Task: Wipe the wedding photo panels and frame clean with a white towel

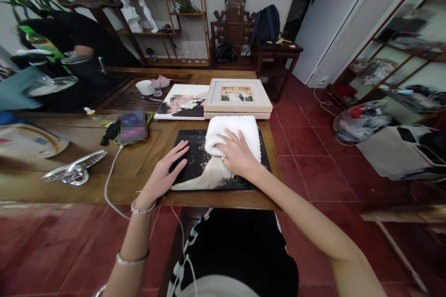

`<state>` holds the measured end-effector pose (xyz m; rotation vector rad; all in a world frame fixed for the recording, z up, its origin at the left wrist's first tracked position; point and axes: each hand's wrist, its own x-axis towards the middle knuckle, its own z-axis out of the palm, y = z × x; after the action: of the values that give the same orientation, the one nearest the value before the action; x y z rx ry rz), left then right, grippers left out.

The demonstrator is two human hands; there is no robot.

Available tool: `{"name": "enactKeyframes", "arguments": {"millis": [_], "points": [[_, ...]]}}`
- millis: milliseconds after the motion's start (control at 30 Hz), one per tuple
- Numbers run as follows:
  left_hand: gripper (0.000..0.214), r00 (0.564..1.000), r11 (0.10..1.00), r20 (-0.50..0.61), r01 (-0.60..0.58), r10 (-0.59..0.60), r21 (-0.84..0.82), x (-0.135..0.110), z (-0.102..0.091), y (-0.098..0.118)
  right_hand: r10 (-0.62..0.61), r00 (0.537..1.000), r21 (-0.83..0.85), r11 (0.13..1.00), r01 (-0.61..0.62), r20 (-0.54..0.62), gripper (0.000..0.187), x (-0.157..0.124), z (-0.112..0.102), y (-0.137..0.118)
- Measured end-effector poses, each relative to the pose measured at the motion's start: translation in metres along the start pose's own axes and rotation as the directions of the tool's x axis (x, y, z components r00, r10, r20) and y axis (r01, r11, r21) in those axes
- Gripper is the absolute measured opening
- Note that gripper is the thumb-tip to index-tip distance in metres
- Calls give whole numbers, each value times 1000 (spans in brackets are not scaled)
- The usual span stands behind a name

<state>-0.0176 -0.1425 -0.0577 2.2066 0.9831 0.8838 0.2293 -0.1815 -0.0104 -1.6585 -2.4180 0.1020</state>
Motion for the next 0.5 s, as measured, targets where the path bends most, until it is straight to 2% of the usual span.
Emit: {"name": "enactKeyframes", "arguments": {"millis": [67, 167, 333, 400, 500], "points": [[43, 1000, 1000, 4, 6, -6, -16, -1, 0, -1, -5, 1000, -26, 1000, 5, 16, 48, -8, 0, -9], [43, 1000, 999, 17, 6, -6, -36, -1, 0, -2, -50, 997, -24, 998, 51, 53, 44, -36, 0, -35], [44, 1000, 1000, 22, -5, 5, -4, 0, 0, -4, -183, 977, 128, 977, 168, 113, 35, -90, -2, -76], [44, 1000, 1000, 24, 2, -2, 2, 0, 1, -5, -219, 969, 158, 967, 200, 115, 31, -100, -3, -81], [45, 1000, 1000, 19, 0, 0, 12, -1, 2, -8, -225, 964, 177, 964, 199, 140, 31, -95, -4, -76]]}}
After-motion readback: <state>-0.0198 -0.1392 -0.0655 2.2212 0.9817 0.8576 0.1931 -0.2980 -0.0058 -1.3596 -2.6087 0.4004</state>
